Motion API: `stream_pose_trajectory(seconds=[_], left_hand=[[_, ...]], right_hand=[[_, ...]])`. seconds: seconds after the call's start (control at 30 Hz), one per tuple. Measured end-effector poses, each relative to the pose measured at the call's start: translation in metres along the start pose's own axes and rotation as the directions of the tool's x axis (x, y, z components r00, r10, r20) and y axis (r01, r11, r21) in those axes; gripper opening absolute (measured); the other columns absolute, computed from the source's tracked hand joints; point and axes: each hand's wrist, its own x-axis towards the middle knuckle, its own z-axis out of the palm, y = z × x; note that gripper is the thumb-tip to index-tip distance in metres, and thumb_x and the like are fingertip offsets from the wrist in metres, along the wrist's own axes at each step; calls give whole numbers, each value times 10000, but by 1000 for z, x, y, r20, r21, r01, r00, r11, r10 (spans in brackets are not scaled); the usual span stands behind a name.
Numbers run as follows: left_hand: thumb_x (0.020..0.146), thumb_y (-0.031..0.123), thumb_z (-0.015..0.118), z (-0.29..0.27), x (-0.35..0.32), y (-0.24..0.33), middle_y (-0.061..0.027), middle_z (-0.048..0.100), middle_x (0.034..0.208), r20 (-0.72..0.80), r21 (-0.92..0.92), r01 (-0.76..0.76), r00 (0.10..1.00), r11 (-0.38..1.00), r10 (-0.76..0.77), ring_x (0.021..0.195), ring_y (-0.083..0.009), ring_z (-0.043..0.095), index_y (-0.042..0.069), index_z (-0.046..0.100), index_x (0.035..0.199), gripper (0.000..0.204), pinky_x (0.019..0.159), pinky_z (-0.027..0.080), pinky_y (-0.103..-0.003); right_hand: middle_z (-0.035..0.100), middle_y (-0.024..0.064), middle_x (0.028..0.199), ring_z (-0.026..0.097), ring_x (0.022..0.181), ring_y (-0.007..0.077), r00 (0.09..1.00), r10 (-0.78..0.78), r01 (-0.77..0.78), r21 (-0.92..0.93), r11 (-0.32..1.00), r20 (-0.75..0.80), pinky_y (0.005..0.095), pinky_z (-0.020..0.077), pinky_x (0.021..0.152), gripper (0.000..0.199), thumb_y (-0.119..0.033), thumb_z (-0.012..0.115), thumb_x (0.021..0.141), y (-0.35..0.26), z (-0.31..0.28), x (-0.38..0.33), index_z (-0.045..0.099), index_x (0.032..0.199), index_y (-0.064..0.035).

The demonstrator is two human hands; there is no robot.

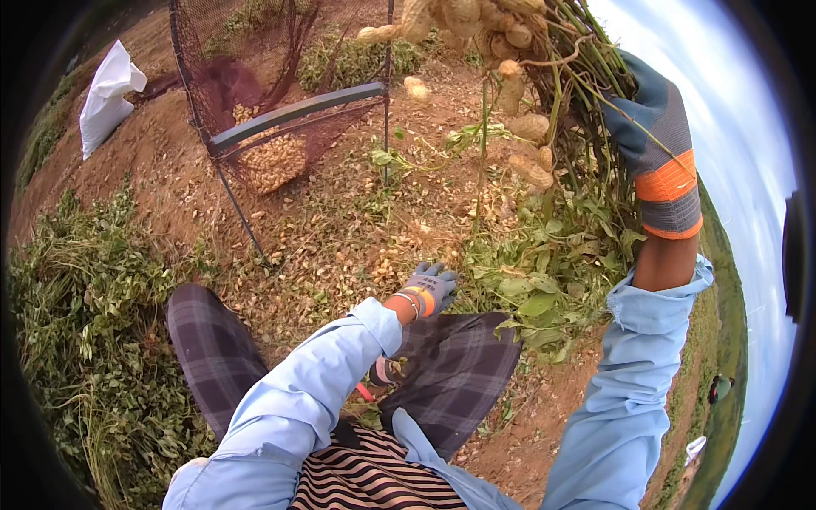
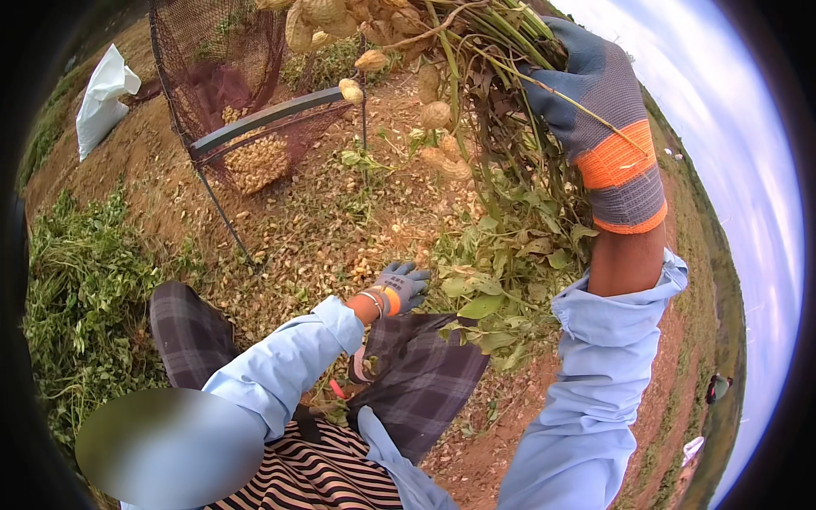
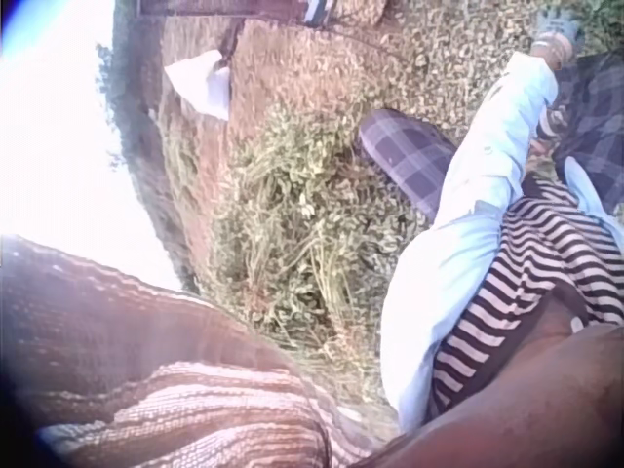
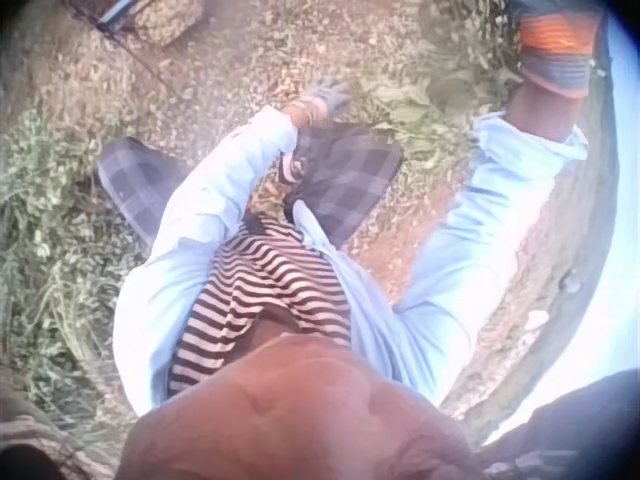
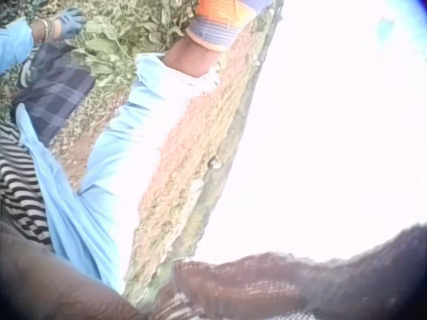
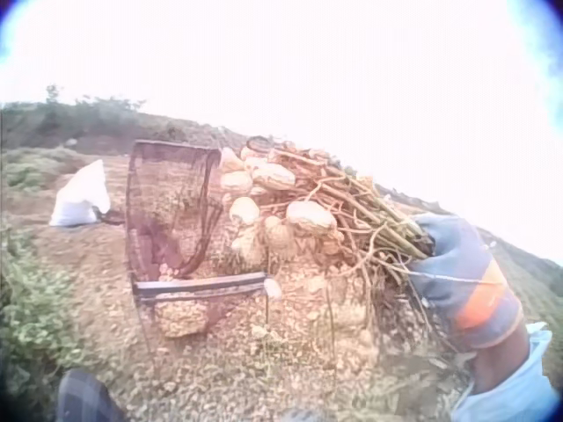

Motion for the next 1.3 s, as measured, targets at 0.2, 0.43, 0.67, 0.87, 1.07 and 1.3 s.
stream_pose_trajectory(seconds=[0.2, 0.43, 0.67, 0.87, 1.07, 1.3], left_hand=[[741, 203, 534, 42, -54, -25, -2, 534, 1054, -179, -9, 151, 972, 989, -150, 1017, -227, 469, 137, 600, 900, 185, 818, 408, -372], [788, 178, 491, -6, -77, -92, -35, 552, 1038, 102, 340, 325, 920, 882, -378, 1007, -231, 505, 164, 593, 982, 220, 798, 415, -419], [713, 223, 626, -30, -96, -94, -98, 388, 1278, -23, 106, 383, 924, 918, -383, 1148, -298, 400, 157, 385, 1249, 591, 940, 339, -405], [697, 245, 671, -98, -37, -26, -141, 263, 1368, -432, -651, -153, 880, 743, -196, 1260, -280, 267, 71, 210, 1343, 813, 1024, 237, -379], [791, 236, 584, -139, 16, 1, -124, 475, 1177, -491, -856, -431, 851, 287, -188, 1081, -220, 460, 10, 423, 1196, 491, 914, 366, -320], [890, 136, 465, -198, -34, -40, -71, 602, 858, -518, -699, -698, 643, -154, -564, 783, -167, 600, -7, 543, 962, 178, 727, 506, -298]], right_hand=[[628, 70, 860, 583, 764, 114, 983, 180, -167, 280, 946, -22, 229, 468, 666, 305, -13, 570, 760, 20, -17, 3, 557, 1060, 36], [625, 60, 805, 570, 683, 98, 984, 63, -13, 289, 957, -165, 214, 461, 603, 279, 50, 545, 711, -25, -19, 14, 583, 987, 60], [585, 8, 705, 499, 552, 57, 986, 163, -162, 258, 952, 20, 191, 384, 465, 351, 85, 492, 639, -13, -20, 23, 596, 972, 55], [527, -28, 639, 393, 440, 13, 911, 214, -398, 615, 681, 353, 162, 257, 367, 376, 78, 484, 665, -43, 7, 7, 569, 1030, 45], [547, -28, 674, 440, 526, 23, 911, 164, -367, 562, 741, 380, 170, 315, 426, 351, 63, 506, 675, -59, 22, 11, 582, 1016, 29], [562, -20, 716, 453, 573, 24, 949, -36, -221, 742, 633, 314, 167, 351, 476, 306, 52, 542, 699, -80, 49, 15, 590, 999, 11]])
